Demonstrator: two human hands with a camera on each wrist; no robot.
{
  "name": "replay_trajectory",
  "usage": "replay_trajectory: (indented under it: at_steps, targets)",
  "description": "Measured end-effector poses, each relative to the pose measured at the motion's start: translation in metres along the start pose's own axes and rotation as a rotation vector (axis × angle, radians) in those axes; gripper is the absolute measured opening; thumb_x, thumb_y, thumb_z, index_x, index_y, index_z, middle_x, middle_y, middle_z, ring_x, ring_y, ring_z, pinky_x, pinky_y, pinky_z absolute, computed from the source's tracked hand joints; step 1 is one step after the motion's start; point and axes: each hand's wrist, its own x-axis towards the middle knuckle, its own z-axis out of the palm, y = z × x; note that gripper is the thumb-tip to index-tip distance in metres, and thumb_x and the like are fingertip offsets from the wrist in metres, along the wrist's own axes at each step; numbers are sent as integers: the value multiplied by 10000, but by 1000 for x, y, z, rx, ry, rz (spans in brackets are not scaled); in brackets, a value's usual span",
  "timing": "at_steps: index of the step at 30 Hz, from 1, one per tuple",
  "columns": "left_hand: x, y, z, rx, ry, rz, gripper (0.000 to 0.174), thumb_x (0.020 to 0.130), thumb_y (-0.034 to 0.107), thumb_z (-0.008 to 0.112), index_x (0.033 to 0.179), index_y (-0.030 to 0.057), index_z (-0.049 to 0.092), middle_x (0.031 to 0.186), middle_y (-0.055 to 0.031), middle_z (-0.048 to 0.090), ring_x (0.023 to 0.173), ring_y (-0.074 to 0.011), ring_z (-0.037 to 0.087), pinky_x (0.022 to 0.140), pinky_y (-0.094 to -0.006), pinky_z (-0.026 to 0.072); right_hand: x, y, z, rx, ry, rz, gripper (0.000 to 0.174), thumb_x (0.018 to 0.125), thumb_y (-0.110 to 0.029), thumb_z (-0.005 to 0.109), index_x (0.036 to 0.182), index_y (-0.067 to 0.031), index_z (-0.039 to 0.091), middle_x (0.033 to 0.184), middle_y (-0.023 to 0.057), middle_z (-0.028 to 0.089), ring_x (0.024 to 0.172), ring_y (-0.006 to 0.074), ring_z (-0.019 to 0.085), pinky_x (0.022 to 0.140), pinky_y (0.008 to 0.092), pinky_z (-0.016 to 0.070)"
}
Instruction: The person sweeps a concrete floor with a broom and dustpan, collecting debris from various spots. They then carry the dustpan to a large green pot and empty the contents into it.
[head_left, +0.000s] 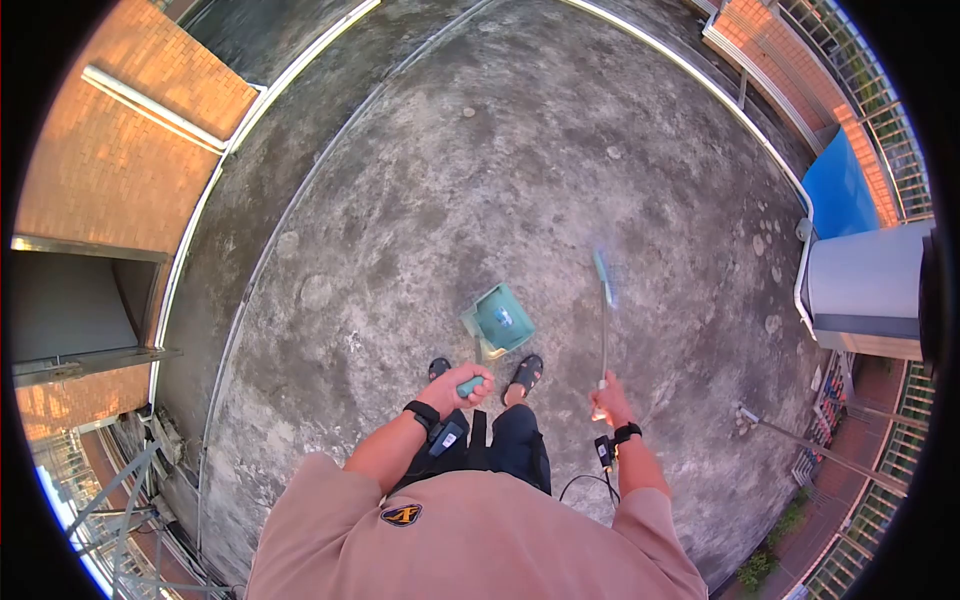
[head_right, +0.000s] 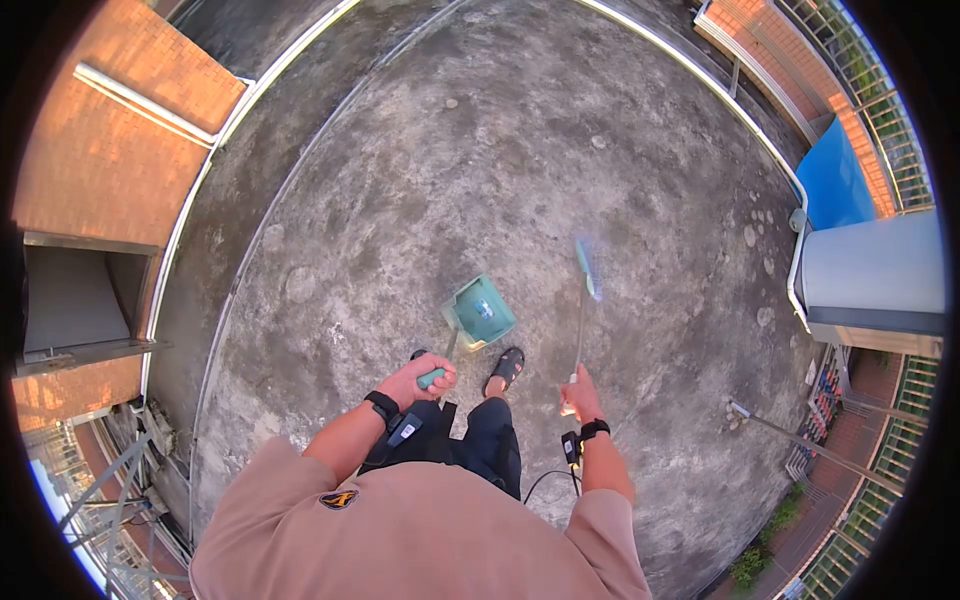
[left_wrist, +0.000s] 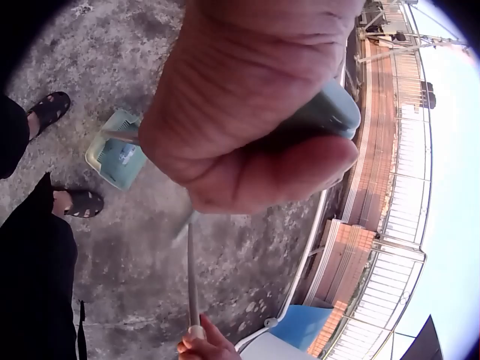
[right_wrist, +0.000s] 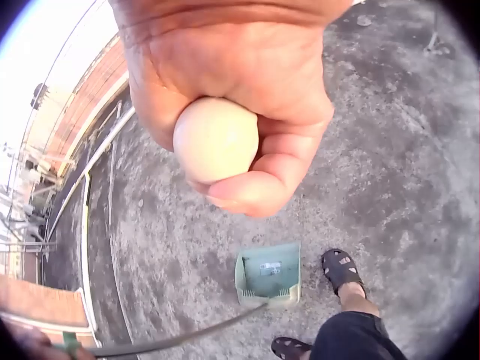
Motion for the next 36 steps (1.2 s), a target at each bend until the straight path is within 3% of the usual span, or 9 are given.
replay_trajectory:
  at_steps: [4, 6, 11, 15, 26, 30, 32, 34, 36]
  targets:
    - [25, 9, 17, 4, 22, -73, 159, 821, 88, 471, 676, 65, 409, 588, 1, 438, 406, -41, 392, 320, -162, 303, -36, 77, 28, -193, -252, -166, 810, 724, 3, 520, 1385, -79, 59, 691, 80, 519, 486, 124, 497, 429, 279, 423]
    - [25, 11, 25, -10, 51, -69, 164, 823, 90, 470, 673, 68, 406, 588, 3, 437, 401, -39, 388, 314, -160, 299, -84, 60, 26, -148, -419, -27, 831, 717, -12, 541, 1385, -62, 49, 734, 74, 534, 503, 118, 503, 449, 260, 421]
    - [13, 13, 37, -21, 87, -118, 191, 836, 132, 450, 657, 86, 405, 562, 17, 396, 394, -45, 370, 319, -170, 293, -92, 78, 2, 48, -524, -87, 786, 713, -8, 544, 1374, -40, 119, 702, 64, 531, 467, 118, 493, 405, 262, 405]
    - [13, 7, 41, 26, 106, -126, 213, 814, 133, 466, 614, 94, 401, 529, 18, 409, 350, -46, 370, 287, -165, 292, -105, 38, -41, 313, -383, 52, 715, 717, 46, 524, 1352, -86, 224, 588, 42, 472, 421, 123, 481, 326, 285, 394]
    - [40, 31, 83, 53, 124, -122, 197, 815, 144, 472, 640, 74, 415, 500, 16, 391, 348, -53, 368, 278, -164, 293, 31, -49, -118, 112, 37, -256, 763, 699, 41, 512, 1372, -50, 165, 560, 54, 467, 409, 144, 485, 326, 317, 389]
    - [56, 47, 92, 68, 106, -83, 191, 814, 124, 481, 644, 69, 414, 551, 0, 419, 381, -56, 392, 306, -167, 304, 63, -46, -71, 84, 68, -133, 691, 684, 54, 492, 1324, -23, 242, 606, 101, 516, 425, 181, 507, 372, 325, 419]
    - [63, 60, 90, 38, 75, -88, 185, 812, 114, 484, 647, 70, 413, 571, -3, 428, 395, -56, 400, 317, -167, 304, 53, -18, -31, -321, 54, -234, 681, 683, 61, 489, 1308, -14, 228, 629, 129, 531, 448, 191, 523, 399, 331, 432]
    - [67, 73, 91, 22, 18, -93, 167, 804, 97, 493, 659, 75, 414, 598, 0, 440, 416, -56, 409, 334, -170, 305, 22, 11, 7, -297, -83, -167, 824, 687, 22, 515, 1371, -45, 60, 742, 164, 546, 499, 177, 540, 439, 322, 442]
    - [61, 82, 94, 50, 25, -38, 161, 802, 92, 494, 663, 75, 414, 594, 2, 437, 418, -57, 408, 335, -172, 306, -13, 30, 32, -245, -210, -121, 834, 706, 14, 514, 1381, -49, 27, 818, 165, 551, 504, 176, 542, 450, 312, 447]
